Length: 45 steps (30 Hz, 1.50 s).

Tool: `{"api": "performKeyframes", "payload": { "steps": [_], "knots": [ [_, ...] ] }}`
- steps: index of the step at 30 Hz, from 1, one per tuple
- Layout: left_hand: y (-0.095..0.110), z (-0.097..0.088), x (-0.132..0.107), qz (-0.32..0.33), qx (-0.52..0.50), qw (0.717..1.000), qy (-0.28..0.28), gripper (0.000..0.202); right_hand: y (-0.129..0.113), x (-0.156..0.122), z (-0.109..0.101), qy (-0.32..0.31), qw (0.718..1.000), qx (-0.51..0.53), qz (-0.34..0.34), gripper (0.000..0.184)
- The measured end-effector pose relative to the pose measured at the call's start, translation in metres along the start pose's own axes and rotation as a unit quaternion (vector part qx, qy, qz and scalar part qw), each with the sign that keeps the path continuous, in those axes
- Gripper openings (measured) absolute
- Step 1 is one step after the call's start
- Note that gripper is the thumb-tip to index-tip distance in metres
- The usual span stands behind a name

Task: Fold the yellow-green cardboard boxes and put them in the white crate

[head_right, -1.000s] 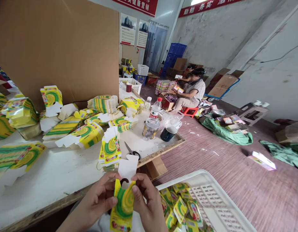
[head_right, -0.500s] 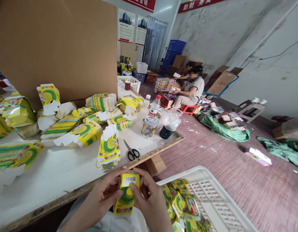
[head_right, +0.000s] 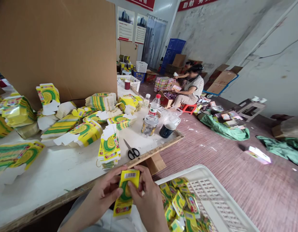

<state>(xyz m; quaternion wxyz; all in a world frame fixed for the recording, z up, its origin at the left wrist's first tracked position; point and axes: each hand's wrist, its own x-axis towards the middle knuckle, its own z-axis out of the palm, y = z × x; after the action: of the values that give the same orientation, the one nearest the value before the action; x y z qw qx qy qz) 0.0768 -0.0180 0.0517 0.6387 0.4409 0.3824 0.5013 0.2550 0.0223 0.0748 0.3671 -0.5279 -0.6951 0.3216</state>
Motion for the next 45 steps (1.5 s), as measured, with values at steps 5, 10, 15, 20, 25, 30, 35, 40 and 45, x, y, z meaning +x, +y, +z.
{"api": "performKeyframes", "payload": {
  "steps": [5, 10, 15, 20, 25, 30, 35, 40, 45],
  "knots": [
    [0.000, 0.005, 0.002, -0.003, -0.052, 0.999, -0.001, 0.042, 0.003, 0.004, -0.006, -0.011, 0.992, 0.124, -0.006, 0.019],
    [0.000, 0.014, 0.001, 0.018, 0.004, 0.999, 0.027, 0.028, 0.007, -0.006, -0.014, -0.002, 0.984, 0.180, 0.008, 0.020],
    [0.004, -0.008, 0.007, 0.130, 0.273, 0.944, 0.131, 0.040, 0.028, -0.006, -0.066, 0.089, 0.991, -0.097, -0.015, 0.020],
    [-0.001, -0.042, 0.022, 0.139, 0.493, 0.831, 0.216, 0.053, 0.023, 0.024, -0.030, 0.051, 0.998, -0.022, 0.017, 0.029],
    [-0.005, -0.047, 0.020, 0.135, 0.481, 0.849, 0.172, 0.050, 0.013, 0.067, 0.066, 0.045, 0.981, 0.166, 0.088, 0.040],
    [0.000, -0.046, 0.010, 0.146, 0.300, 0.900, 0.280, 0.046, 0.009, 0.071, 0.079, 0.033, 0.953, 0.280, 0.109, 0.048],
    [0.003, -0.030, 0.015, 0.112, -0.094, 0.966, 0.211, 0.056, 0.000, 0.036, 0.060, -0.002, 0.906, 0.395, 0.153, 0.043],
    [0.005, -0.018, 0.013, 0.038, -0.257, 0.961, 0.097, 0.041, -0.004, 0.014, 0.062, -0.035, 0.853, 0.488, 0.185, 0.031],
    [0.006, -0.018, 0.010, 0.044, -0.235, 0.965, 0.107, 0.038, -0.002, 0.011, 0.060, -0.052, 0.895, 0.412, 0.160, 0.035]
  ]
}}
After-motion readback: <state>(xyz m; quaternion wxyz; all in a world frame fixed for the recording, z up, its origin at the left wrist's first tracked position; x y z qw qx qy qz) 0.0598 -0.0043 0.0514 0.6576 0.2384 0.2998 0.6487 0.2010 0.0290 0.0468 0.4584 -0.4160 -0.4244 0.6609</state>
